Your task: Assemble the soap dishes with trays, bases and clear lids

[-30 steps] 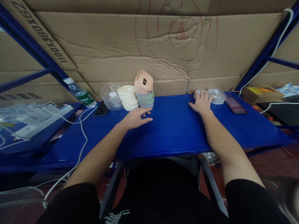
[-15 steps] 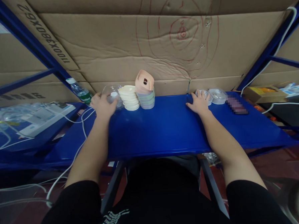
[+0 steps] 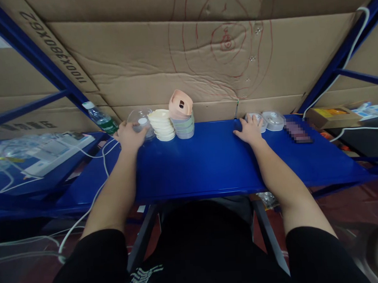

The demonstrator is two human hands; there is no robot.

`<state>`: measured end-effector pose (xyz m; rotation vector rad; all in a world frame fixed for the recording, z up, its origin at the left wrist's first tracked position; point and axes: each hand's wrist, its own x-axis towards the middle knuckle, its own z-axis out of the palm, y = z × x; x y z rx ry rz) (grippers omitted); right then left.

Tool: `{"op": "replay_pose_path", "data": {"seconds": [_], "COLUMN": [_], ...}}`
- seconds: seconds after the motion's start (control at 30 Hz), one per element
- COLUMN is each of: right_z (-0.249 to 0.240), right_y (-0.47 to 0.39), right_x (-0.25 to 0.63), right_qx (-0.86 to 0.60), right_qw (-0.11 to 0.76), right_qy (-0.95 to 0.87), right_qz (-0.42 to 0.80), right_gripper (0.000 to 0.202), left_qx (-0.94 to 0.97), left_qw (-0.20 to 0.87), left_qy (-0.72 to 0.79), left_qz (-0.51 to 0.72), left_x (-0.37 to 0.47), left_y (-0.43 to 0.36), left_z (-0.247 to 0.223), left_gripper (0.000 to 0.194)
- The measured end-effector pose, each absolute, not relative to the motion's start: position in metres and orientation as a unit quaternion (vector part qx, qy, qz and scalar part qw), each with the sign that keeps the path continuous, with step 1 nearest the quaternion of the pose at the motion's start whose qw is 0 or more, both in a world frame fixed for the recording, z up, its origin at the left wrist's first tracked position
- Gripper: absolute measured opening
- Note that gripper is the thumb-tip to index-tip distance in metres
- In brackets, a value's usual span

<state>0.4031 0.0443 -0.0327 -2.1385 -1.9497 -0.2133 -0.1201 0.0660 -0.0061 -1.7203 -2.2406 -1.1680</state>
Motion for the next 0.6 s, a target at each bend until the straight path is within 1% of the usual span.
{"op": "replay_pose_path", "data": {"seconds": [0.17, 0.3, 0.37, 0.6], "right_z": [-0.031, -0.031, -0.031, -0.034], "right_y": [0.043, 0.042, 0.042, 0.044], "right_x": [0.401, 0.400, 0.399, 0.400], "right_qx": [-0.729, -0.731, -0.731, -0.724], "right_qw": [0.126, 0.121, 0.121, 0.135], "right_qy": [-0.670, -0.669, -0.670, -0.674], "right_qz": [-0.063, -0.058, -0.056, -0.056], "right_gripper": [0.085, 0.086, 0.086, 0.085], "left_qx": [-0.608, -0.672, -0.693, -0.715], "left_qw": [0.101, 0.111, 0.103, 0.077], "left_qy": [-0.676, -0.619, -0.603, -0.575], "left_qz": [-0.404, -0.391, -0.381, -0.389], "left_x": [-0.111, -0.096, -0.089, -0.084], "left_y": [0.063, 0.059, 0.057, 0.056], "left_z": [-0.008, -0.003, -0.001, 0.001], "left_gripper": [0.067, 0.070, 0.064, 0.033]}}
